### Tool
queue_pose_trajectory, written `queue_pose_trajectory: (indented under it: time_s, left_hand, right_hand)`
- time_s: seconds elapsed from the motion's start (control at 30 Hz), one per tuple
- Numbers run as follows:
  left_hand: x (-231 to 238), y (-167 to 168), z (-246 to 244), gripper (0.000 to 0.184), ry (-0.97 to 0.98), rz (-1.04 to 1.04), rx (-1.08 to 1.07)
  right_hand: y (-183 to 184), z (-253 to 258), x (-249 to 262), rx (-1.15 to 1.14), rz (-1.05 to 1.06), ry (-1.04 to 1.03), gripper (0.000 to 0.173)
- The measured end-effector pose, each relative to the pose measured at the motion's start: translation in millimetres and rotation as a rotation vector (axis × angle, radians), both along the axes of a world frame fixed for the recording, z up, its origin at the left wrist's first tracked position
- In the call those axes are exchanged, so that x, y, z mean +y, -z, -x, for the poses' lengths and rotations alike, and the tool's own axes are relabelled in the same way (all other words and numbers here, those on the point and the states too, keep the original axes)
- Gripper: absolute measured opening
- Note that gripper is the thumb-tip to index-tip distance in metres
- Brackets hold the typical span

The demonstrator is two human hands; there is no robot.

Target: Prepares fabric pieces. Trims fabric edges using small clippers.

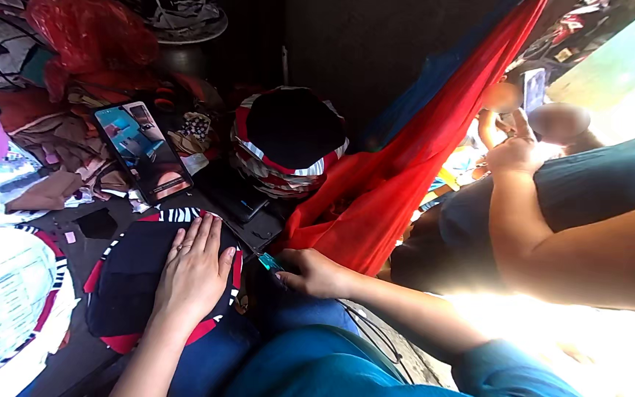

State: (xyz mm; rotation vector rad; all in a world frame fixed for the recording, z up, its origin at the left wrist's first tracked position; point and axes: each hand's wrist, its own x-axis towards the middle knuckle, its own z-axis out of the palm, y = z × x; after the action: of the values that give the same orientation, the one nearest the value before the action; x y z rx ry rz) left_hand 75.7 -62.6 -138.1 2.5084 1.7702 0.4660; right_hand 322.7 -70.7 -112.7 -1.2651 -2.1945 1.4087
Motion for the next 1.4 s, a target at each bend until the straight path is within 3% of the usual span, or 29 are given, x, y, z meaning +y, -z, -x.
queue_pose_trajectory:
  time_s: [0.97,1.23,1.4]
  left_hand:
    - [-0.2,-1.9,-0.7,0.066,-0.003,0.023,0.016]
    - [-0.8,-2.6,-1.1,0.065,-0.007,0.018,0.025]
    - [-0.9,-3.6,-1.4,0.065,-0.013,0.033,0.037]
  right_hand:
    - [-2.1,0.2,0.6,-0.008,-0.037,0.012,0.032]
    - [-0.7,-2.8,3.5,0.1,0.206,0.042,0.029]
    - [1.7,-4.2,4.9,0.11,0.21,0.026,0.028]
